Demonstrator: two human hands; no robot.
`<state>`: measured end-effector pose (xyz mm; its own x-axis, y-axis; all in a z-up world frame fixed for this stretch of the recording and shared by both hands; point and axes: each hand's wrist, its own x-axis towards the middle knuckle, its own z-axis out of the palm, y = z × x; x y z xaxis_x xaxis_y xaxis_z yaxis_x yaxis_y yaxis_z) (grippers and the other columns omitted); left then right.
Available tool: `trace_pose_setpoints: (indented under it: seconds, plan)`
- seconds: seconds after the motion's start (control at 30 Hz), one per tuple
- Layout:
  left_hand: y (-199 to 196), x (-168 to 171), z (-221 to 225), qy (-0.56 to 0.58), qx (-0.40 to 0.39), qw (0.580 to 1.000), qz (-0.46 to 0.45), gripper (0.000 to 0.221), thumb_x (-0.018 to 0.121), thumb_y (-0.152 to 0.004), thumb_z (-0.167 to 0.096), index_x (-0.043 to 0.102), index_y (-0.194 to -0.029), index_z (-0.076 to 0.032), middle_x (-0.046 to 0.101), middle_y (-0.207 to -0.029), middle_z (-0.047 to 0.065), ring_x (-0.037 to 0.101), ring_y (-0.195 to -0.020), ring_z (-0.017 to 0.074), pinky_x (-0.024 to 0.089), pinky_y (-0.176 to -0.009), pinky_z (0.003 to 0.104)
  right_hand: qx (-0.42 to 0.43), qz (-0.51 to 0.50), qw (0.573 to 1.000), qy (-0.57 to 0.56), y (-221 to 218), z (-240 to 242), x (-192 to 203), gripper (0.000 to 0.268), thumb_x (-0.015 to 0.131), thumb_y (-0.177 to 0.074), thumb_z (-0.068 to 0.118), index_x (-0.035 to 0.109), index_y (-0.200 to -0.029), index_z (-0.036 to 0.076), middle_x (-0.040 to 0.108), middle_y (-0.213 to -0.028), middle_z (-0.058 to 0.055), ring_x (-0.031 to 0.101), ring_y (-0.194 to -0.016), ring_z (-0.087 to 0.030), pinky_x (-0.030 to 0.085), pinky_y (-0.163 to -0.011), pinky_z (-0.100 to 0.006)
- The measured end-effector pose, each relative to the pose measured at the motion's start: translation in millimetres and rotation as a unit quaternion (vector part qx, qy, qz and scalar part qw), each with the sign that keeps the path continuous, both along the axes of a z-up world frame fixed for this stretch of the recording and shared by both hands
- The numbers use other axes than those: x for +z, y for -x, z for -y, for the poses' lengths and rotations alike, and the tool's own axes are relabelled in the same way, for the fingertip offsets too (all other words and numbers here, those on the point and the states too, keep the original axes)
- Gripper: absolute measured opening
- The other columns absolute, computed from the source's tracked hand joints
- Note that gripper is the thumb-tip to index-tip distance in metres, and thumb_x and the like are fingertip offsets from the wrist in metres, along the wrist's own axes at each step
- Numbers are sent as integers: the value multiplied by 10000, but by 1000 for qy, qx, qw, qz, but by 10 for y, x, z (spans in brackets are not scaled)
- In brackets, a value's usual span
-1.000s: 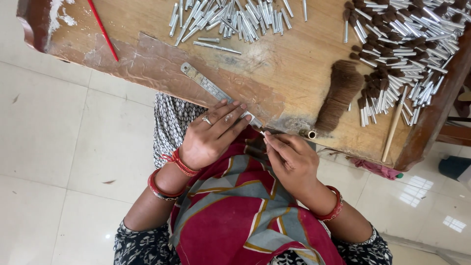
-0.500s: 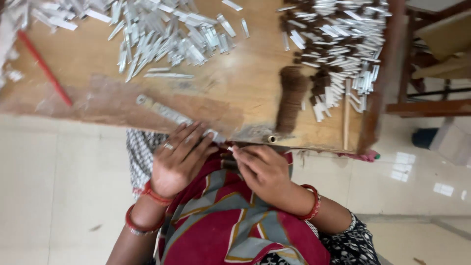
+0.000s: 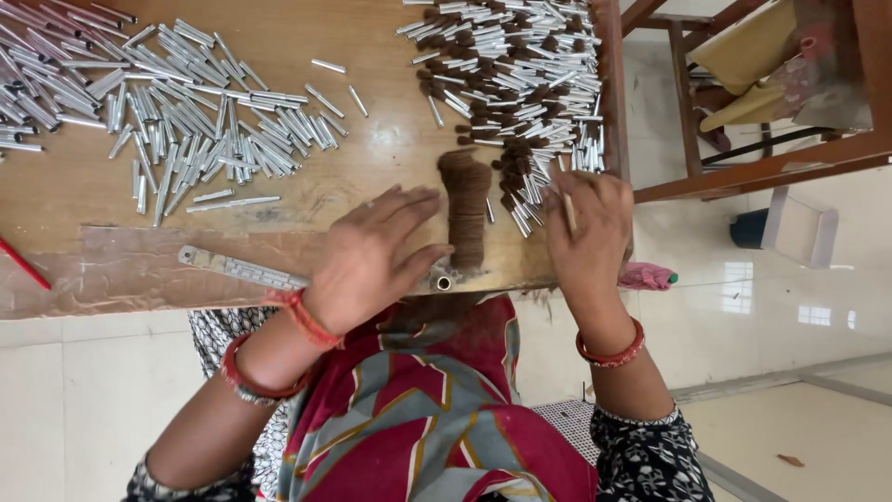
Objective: Assembling makeup brushes by inserting hair bundles into metal ferrules.
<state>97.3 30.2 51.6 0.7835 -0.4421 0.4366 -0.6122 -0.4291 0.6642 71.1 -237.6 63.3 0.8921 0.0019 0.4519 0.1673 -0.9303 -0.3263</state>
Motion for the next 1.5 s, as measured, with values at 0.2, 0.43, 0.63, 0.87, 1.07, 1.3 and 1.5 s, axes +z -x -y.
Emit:
trace_pose_setpoints:
  seconds: [0.2, 0.43, 0.63, 0.87, 1.07, 1.3, 1.5]
  plan:
    - [-434, -86, 359, -44, -100, 993, -41, 784, 858, -662, -148, 549, -1368, -5, 580, -1394, 201, 576, -1239, 390, 402, -1141, 471, 123, -107, 986, 14, 522, -259, -72, 407, 641, -760, -60, 769, -1086, 147, 655, -1219, -79, 503, -1208, -355, 414, -1037, -452]
    - [-472, -264, 481, -93, -108, 987, -70, 751, 859, -683, -133, 556, -1363, -35, 575, -1392, 190, 568, -1265, 379, 382, -1164, 473, 128, -119, 984, 31, 526, -321, -217, 454, 651, -744, -64, 776, -1121, 155, 601, -1289, -98, 441, -1229, -372, 368, -1070, -491]
    - [-430, -194, 460, -68, -90, 991, -77, 801, 872, -679, -150, 518, -1384, -12, 551, -1433, 193, 547, -1299, 392, 356, -1189, 502, 124, -125, 983, 51, 516, -297, -176, 445, 652, -763, -75, 791, -1098, 183, 608, -1292, -87, 439, -1219, -365, 362, -1081, -516]
    - [-382, -189, 524, -64, -110, 985, -115, 1059, 927, -606, -199, 367, -1474, 31, 364, -1550, 263, 390, -1425, 442, 240, -1223, 541, 129, -98, 987, 22, 624, -268, -179, 271, 783, -826, 82, 787, -1079, 180, 610, -1230, -58, 442, -1222, -339, 317, -1155, -564]
    - [-377, -232, 609, -107, -97, 981, -131, 1108, 898, -570, -145, 326, -1502, 32, 319, -1582, 253, 328, -1468, 417, 211, -1238, 550, 132, -64, 987, 58, 628, -258, -305, 218, 832, -847, 145, 791, -1059, 178, 632, -1206, -31, 461, -1207, -297, 309, -1162, -558]
    - [-370, -254, 645, -146, -91, 977, -129, 1132, 895, -575, -166, 293, -1512, 38, 292, -1599, 246, 288, -1495, 388, 190, -1227, 569, 140, -54, 985, 88, 612, -288, -289, 209, 826, -852, 133, 790, -1055, 168, 650, -1175, -11, 483, -1171, -268, 303, -1159, -531]
    - [-383, -274, 653, -165, -93, 973, -129, 1120, 896, -589, -209, 308, -1508, 42, 285, -1603, 236, 258, -1507, 367, 178, -1235, 555, 136, -45, 984, 104, 622, -314, -297, 209, 794, -836, 78, 777, -1030, 154, 656, -1164, -17, 511, -1142, -264, 308, -1160, -530]
